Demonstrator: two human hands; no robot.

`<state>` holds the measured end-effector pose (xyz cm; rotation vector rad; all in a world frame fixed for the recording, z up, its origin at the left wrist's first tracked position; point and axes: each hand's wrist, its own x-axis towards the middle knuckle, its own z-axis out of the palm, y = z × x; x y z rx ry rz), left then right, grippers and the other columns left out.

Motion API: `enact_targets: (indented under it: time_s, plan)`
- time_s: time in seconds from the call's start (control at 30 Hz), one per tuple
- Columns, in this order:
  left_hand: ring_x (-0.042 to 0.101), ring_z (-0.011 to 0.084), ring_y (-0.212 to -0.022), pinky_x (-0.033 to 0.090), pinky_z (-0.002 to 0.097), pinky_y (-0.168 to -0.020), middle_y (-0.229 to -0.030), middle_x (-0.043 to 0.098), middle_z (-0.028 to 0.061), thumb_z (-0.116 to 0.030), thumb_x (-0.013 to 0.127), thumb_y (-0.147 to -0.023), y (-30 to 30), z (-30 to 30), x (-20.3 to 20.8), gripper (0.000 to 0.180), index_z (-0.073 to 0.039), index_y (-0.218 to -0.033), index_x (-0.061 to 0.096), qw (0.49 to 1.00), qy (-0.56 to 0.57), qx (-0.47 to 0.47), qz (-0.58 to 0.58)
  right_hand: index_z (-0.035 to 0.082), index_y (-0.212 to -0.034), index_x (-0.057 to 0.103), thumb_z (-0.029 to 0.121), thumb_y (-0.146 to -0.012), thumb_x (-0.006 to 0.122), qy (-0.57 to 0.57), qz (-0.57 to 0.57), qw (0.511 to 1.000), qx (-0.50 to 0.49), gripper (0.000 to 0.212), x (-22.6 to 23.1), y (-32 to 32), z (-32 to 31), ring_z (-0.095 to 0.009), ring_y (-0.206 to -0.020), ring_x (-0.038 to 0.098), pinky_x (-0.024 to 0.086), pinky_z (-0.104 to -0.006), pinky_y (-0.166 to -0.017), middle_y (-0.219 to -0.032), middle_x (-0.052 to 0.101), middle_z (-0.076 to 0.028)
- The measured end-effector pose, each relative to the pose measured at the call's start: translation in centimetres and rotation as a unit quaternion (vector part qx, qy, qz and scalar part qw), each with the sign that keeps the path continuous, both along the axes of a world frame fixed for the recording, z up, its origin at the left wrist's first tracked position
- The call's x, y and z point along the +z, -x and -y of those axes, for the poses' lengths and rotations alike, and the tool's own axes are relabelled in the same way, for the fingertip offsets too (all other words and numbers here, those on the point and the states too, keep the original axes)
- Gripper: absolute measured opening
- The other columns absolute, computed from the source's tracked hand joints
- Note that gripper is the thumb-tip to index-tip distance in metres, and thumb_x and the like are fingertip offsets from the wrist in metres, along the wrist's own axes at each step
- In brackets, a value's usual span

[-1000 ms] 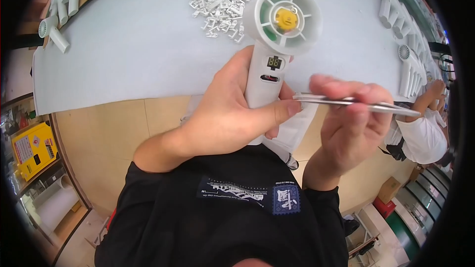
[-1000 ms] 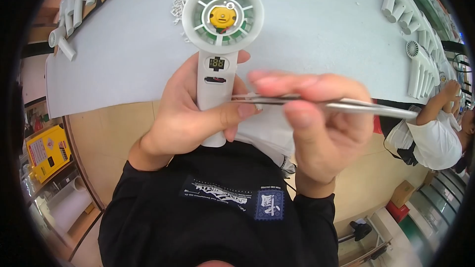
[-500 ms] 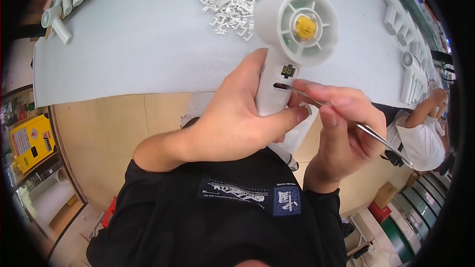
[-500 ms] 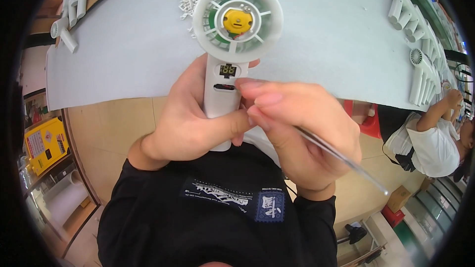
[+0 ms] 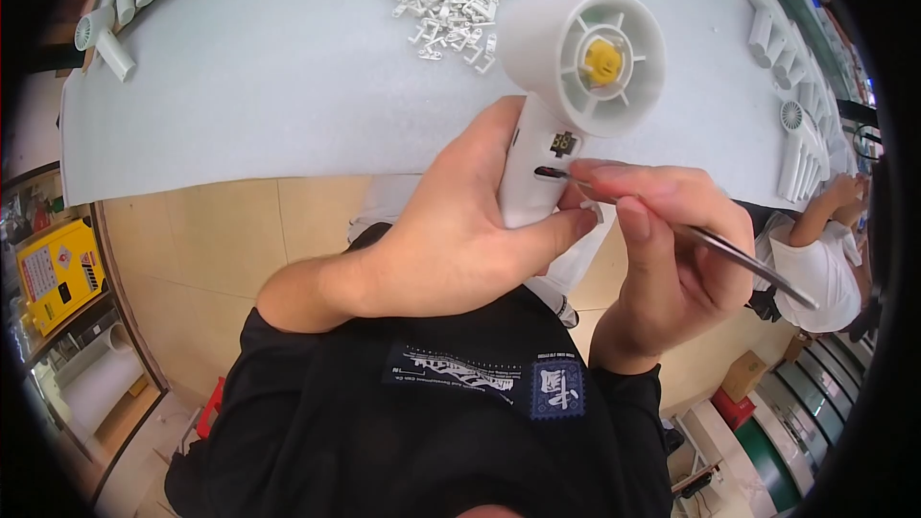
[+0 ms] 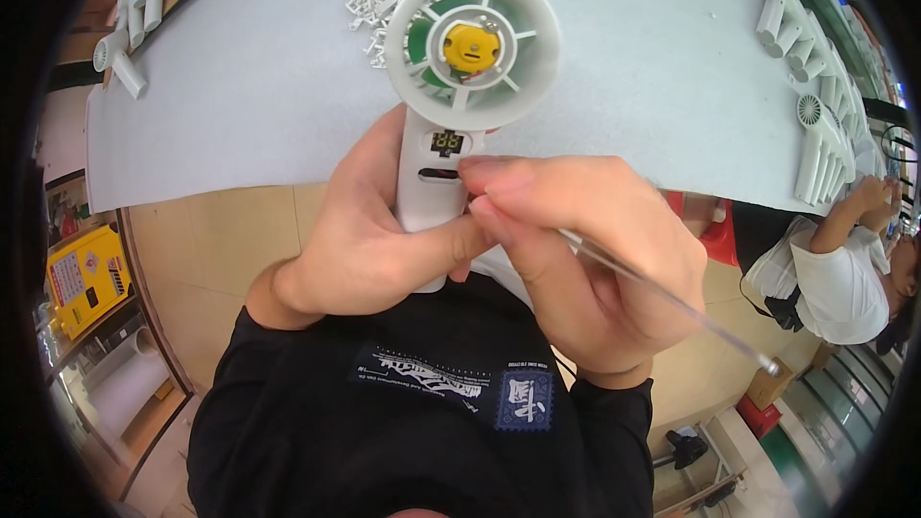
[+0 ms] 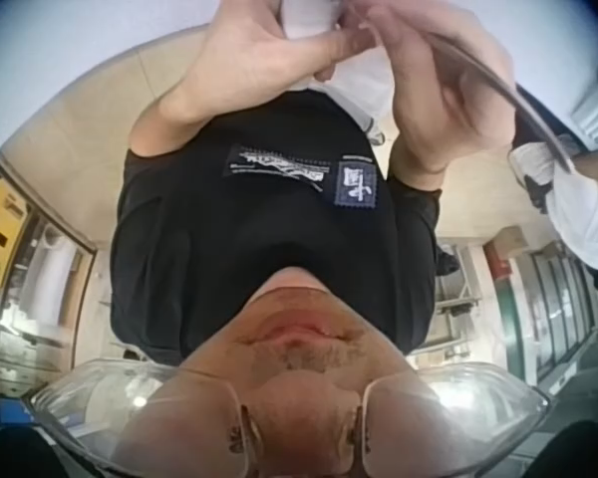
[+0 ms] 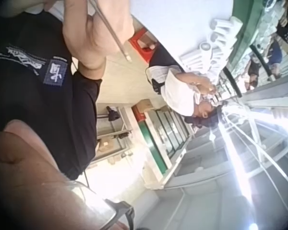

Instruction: Assembling the components of small portable hand fans at a factory workstation.

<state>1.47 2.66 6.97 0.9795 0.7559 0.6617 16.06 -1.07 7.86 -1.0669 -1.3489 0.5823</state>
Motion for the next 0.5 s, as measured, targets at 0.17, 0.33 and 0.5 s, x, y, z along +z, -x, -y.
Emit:
enact_targets:
  time_s: [0.17, 0.33, 0.5]
  plan:
    - [0.056, 0.0113, -0.074, 0.046, 0.0257, -0.064, -0.091, 0.057, 0.0062, -0.004, 0.066, -0.080, 0.06, -0.09, 0.19, 0.046, 0.001, -0.119, 0.041, 0.999, -0.024, 0.005, -0.025, -0.005, -0.093, 0.052, -0.010, -0.082, 0.057, 0.019, 0.081, 0.995, 0.046, 0.013, 0.58, -0.67, -0.08, -0.030, -0.073, 0.066, 0.056, -0.0363, -0.069, -0.082, 0.064, -0.023]
    - [0.054, 0.0122, -0.086, 0.045, 0.0285, -0.078, -0.091, 0.057, 0.0055, -0.006, 0.066, -0.079, -0.12, 0.05, 0.03, 0.042, 0.002, -0.114, 0.045, 0.999, -0.026, 0.018, -0.035, -0.006, -0.093, 0.052, -0.012, -0.080, 0.057, 0.024, 0.079, 0.996, 0.044, 0.015, 0.47, -0.70, -0.03, -0.029, -0.074, 0.066, 0.056, -0.0356, -0.070, -0.081, 0.064, -0.023]
    - [0.056, 0.0127, -0.081, 0.047, 0.0278, -0.074, -0.091, 0.057, 0.0054, -0.005, 0.066, -0.079, 0.01, 0.03, -0.03, 0.043, 0.001, -0.116, 0.044, 0.998, -0.033, 0.014, -0.048, -0.009, -0.092, 0.053, -0.014, -0.079, 0.058, 0.030, 0.085, 0.994, 0.054, 0.014, 0.54, -0.87, 0.08, -0.029, -0.074, 0.066, 0.056, -0.0358, -0.070, -0.083, 0.065, -0.024]
